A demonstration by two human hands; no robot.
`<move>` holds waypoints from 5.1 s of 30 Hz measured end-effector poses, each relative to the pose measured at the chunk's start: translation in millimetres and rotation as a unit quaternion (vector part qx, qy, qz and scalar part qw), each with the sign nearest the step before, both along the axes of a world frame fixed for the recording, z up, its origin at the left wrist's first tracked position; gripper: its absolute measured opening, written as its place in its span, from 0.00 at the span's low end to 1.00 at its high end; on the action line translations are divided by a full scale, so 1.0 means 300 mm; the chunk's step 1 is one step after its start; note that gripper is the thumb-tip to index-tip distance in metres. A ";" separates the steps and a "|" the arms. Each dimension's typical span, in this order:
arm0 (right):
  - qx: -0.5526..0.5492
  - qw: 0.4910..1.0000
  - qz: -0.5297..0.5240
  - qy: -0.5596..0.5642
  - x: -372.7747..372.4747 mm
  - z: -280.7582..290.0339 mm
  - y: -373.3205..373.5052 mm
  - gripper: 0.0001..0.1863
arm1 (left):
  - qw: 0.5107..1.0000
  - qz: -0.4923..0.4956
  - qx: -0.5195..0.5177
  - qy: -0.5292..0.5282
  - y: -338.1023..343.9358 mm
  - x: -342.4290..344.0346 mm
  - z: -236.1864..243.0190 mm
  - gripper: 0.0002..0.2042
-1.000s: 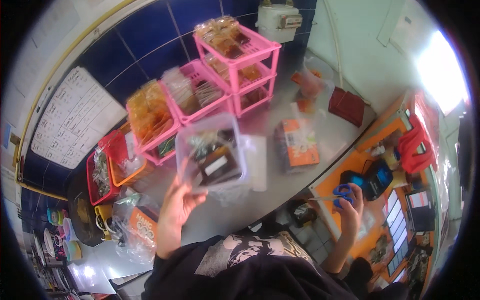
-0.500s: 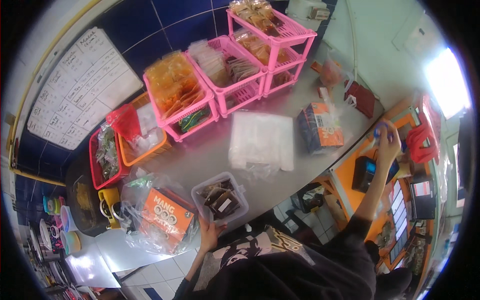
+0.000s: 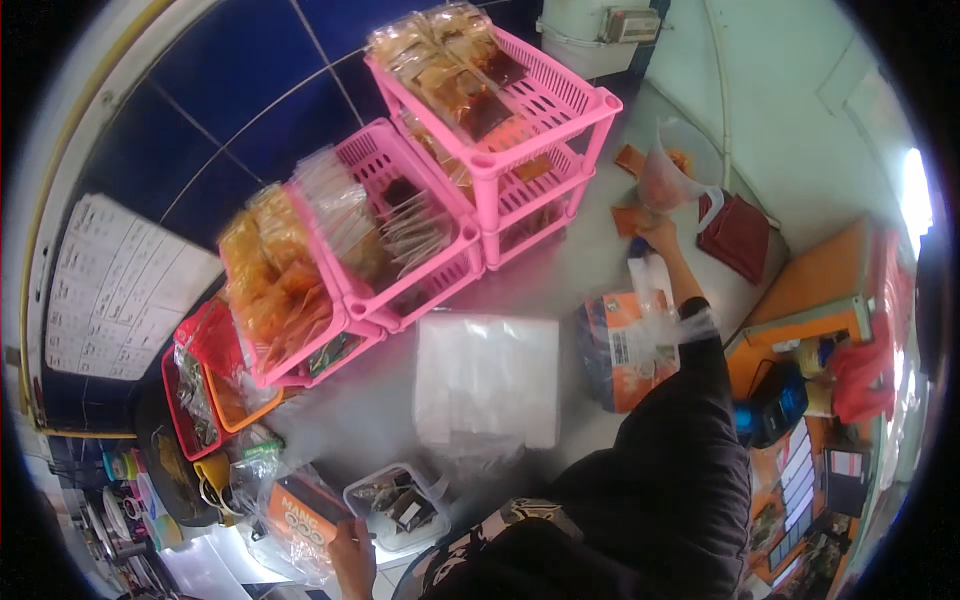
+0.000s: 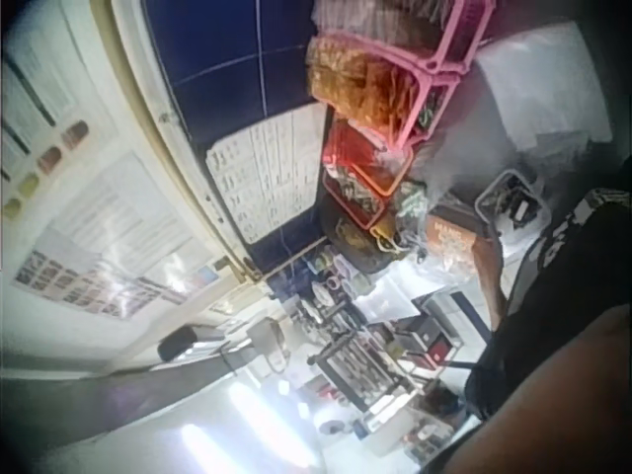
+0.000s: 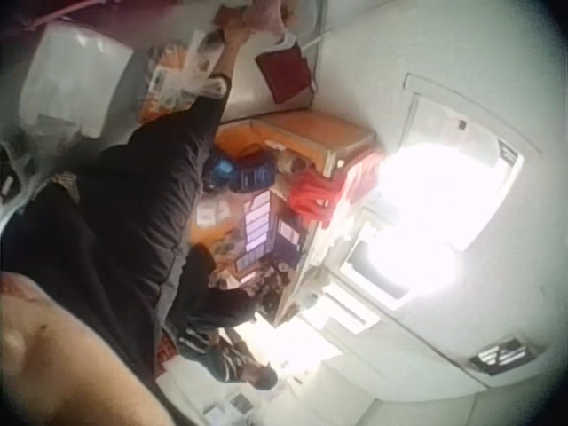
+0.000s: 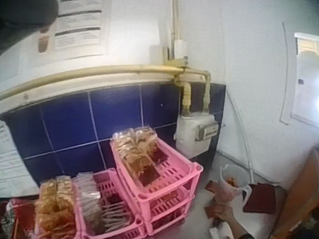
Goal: The person organizes food containers on a table, moves between stations to collect items from bins, and uses scissors to cut open plastic sauce packets over a container.
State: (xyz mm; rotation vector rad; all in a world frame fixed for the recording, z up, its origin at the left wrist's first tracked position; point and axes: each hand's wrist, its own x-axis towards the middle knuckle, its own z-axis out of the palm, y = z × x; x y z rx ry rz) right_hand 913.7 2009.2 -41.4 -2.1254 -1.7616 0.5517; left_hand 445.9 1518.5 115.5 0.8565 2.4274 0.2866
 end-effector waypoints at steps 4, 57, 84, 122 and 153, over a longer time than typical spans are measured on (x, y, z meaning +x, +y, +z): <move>-0.022 0.932 -0.150 0.329 0.004 -0.116 0.237 0.18 | 0.998 -0.057 0.019 -0.008 0.174 0.072 -0.047 0.12; -0.252 0.620 -0.036 0.742 -0.854 0.303 -1.541 0.15 | 0.849 -0.228 0.475 -0.040 -0.097 -0.153 -0.196 0.08; -0.092 0.641 0.705 0.290 -1.281 0.846 -1.276 0.17 | 0.785 -0.203 0.289 -0.510 -0.221 -0.323 0.289 0.19; -0.462 0.585 0.384 0.545 -0.943 0.268 -1.393 0.26 | 0.824 -0.105 0.339 -0.441 -0.176 -0.166 -0.141 0.15; -0.420 0.647 0.440 0.459 -0.946 0.298 -1.373 0.21 | 0.830 -0.088 0.296 -0.464 -0.160 -0.180 -0.132 0.14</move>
